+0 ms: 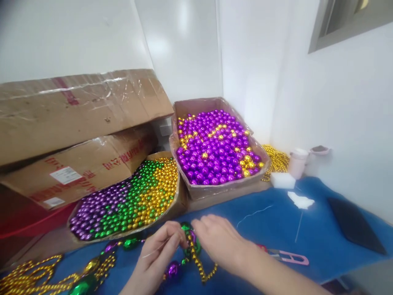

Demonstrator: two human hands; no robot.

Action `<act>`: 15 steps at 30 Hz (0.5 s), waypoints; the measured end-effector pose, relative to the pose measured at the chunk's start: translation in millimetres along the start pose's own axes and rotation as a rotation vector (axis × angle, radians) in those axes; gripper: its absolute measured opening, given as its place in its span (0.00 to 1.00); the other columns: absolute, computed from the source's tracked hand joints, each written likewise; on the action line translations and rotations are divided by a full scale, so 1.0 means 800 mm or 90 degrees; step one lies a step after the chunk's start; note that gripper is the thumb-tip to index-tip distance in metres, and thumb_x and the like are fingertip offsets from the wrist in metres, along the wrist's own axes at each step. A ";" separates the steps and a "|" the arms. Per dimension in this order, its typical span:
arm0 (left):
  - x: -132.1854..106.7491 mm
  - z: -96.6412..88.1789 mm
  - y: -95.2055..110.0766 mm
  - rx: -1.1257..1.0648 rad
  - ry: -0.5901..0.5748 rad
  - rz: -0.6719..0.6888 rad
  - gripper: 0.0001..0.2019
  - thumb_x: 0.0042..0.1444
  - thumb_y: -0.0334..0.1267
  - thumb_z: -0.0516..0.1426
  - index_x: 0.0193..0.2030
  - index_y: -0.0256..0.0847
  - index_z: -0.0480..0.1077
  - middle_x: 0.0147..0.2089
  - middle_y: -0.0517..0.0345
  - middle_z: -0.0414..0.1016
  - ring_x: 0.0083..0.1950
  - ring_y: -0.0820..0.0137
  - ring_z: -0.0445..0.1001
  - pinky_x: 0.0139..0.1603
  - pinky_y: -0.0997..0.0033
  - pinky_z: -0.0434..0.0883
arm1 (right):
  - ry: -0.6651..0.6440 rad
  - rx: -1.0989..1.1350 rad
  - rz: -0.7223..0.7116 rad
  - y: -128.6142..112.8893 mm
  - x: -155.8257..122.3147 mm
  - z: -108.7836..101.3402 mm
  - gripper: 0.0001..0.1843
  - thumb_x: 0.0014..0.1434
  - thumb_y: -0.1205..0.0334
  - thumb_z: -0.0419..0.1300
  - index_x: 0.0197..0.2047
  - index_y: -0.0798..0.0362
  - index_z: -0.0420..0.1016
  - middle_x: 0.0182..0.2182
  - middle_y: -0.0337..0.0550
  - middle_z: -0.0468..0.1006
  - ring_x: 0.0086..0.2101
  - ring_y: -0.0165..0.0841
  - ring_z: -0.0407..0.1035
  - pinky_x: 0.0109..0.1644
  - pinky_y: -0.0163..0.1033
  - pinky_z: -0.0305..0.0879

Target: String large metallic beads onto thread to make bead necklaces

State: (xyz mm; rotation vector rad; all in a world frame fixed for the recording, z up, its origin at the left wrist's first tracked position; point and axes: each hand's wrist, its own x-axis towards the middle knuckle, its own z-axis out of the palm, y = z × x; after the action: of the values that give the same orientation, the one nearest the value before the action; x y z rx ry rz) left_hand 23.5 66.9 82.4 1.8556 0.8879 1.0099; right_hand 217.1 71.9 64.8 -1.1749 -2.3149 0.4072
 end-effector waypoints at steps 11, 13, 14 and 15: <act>0.065 -0.045 0.100 -0.255 0.077 0.097 0.06 0.60 0.33 0.54 0.32 0.37 0.69 0.30 0.57 0.75 0.35 0.70 0.72 0.41 0.70 0.68 | 0.064 -0.282 -0.293 -0.031 0.082 -0.118 0.15 0.63 0.64 0.45 0.27 0.53 0.66 0.26 0.40 0.65 0.30 0.32 0.57 0.36 0.41 0.56; 0.074 -0.061 0.129 -0.251 0.085 0.138 0.07 0.60 0.32 0.54 0.30 0.37 0.68 0.29 0.58 0.73 0.34 0.71 0.72 0.41 0.71 0.68 | 0.081 -0.298 -0.337 -0.046 0.104 -0.144 0.17 0.64 0.64 0.44 0.26 0.53 0.65 0.25 0.38 0.63 0.30 0.30 0.58 0.37 0.41 0.56; 0.077 -0.069 0.142 -0.243 0.091 0.158 0.07 0.59 0.31 0.54 0.30 0.36 0.68 0.28 0.59 0.73 0.34 0.71 0.72 0.42 0.70 0.68 | 0.090 -0.308 -0.357 -0.055 0.114 -0.157 0.18 0.64 0.65 0.42 0.26 0.53 0.65 0.25 0.37 0.62 0.31 0.30 0.58 0.37 0.41 0.55; 0.079 -0.077 0.156 -0.230 0.099 0.176 0.07 0.59 0.31 0.54 0.29 0.36 0.67 0.27 0.59 0.72 0.34 0.71 0.72 0.42 0.69 0.67 | 0.100 -0.323 -0.383 -0.066 0.124 -0.169 0.19 0.65 0.65 0.41 0.25 0.53 0.64 0.25 0.36 0.61 0.31 0.29 0.59 0.38 0.40 0.55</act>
State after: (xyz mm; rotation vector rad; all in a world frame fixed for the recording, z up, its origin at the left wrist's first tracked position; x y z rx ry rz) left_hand 19.7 89.3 233.1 1.6325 0.4995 1.3999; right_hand 209.3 126.9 231.7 -0.6107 -2.5467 -0.4933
